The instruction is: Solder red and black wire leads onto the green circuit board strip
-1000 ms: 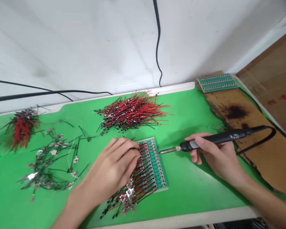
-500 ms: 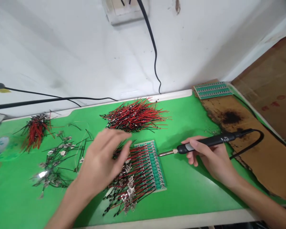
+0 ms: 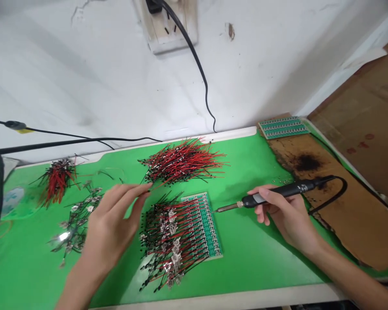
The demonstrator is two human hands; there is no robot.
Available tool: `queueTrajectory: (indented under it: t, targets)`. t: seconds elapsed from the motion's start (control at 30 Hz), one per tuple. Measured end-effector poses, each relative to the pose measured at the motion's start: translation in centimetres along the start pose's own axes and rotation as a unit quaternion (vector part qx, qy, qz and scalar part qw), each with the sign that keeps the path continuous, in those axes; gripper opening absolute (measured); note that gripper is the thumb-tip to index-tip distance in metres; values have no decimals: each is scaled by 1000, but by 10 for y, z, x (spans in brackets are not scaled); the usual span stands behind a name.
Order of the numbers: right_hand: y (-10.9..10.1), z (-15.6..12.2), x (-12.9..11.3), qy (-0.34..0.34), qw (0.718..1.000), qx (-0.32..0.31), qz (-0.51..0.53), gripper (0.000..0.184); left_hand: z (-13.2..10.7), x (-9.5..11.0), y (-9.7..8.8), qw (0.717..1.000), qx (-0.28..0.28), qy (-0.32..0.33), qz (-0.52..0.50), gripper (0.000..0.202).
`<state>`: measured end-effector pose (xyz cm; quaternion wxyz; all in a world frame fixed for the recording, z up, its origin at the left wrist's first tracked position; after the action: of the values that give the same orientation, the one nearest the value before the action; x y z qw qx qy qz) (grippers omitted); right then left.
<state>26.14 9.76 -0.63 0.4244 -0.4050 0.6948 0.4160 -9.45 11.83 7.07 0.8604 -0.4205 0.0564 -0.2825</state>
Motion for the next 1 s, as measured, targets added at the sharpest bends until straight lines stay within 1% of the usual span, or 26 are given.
queueTrajectory:
  t: [0.07,0.13,0.23,0.3,0.57,0.7,0.77,0.9,1.0]
  targets:
    - [-1,0,-4,2,1000,13,6,46,-20,-15,-15,1000,4,1,13,27]
    - [-2,1,-6,4,1000,23,9,46,-36,-32,-21,1000,-15,9,8,26]
    - [-4,2,-6,7,999,34,6,45,-53,-51,-19,999,-45,29,-6,26]
    - [-4,3,-5,7,999,37,2,46,-58,-58,-15,998,-51,34,-6,27]
    - [-6,2,0,5,999,30,-21,46,-60,-61,-9,997,-69,27,0,20]
    - [-8,1,1,9,999,21,-26,44,-61,-60,-8,998,-64,25,4,23]
    - [-8,1,1,10,999,18,-27,43,-62,-58,-10,998,-58,32,8,33]
    - [-7,2,0,11,999,16,-29,43,-68,-55,-16,998,-40,39,23,62]
    - [-8,2,1,12,999,14,-31,42,-74,-59,-16,998,-39,42,37,72]
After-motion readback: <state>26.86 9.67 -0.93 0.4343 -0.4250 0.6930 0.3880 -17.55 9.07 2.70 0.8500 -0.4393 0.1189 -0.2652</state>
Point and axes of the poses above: each hand's wrist, its own z-axis towards the middle knuckle, its own y-axis out of the palm, x = y × z, the point moved 3 cm from there along z, towards the middle knuckle, and after that the axes turned 10 degrees about x, right-handed, at the moved point
